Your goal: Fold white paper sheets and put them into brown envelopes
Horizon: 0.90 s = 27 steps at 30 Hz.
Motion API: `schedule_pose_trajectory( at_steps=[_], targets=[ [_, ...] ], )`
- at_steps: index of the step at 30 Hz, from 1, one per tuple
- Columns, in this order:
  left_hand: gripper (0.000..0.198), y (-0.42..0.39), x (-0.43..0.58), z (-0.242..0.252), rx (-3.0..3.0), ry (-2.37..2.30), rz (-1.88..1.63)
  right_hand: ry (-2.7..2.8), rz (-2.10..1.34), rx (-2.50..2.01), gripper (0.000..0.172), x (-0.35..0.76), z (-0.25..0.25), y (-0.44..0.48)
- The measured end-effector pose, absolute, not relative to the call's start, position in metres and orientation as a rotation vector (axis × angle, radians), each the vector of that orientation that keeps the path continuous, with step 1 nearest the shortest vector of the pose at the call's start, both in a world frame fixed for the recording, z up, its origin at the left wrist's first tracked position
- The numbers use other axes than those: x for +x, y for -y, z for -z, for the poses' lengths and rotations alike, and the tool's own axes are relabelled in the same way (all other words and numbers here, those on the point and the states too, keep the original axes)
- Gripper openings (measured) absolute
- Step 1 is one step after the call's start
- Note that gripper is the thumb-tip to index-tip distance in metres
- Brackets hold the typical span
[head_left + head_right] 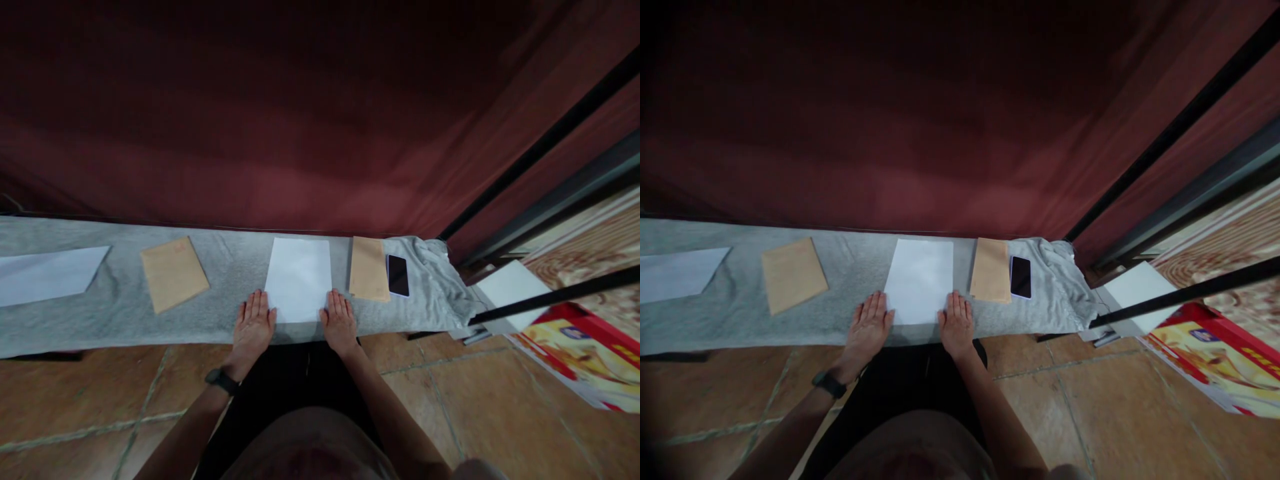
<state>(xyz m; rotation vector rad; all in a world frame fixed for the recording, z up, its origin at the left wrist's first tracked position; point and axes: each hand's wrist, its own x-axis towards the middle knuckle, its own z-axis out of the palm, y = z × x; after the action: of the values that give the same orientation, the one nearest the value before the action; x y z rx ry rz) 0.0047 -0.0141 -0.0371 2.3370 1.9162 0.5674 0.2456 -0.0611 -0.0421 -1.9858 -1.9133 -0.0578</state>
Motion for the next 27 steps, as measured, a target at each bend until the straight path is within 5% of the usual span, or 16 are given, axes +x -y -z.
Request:
schedule_pose_trajectory(
  at_steps=[11, 27],
  targets=[
    [0.058, -0.029, 0.077, 0.021, 2.544, -1.513, -0.318, 2.028, -0.223, -1.839, 0.049, 0.208, 0.03, -0.002],
    [0.06, -0.032, 0.012, 0.03, 2.196, -1.953, -0.58, 1.91, 0.036, -2.011, 0.057, 0.232, 0.044, 0.007]
  ],
)
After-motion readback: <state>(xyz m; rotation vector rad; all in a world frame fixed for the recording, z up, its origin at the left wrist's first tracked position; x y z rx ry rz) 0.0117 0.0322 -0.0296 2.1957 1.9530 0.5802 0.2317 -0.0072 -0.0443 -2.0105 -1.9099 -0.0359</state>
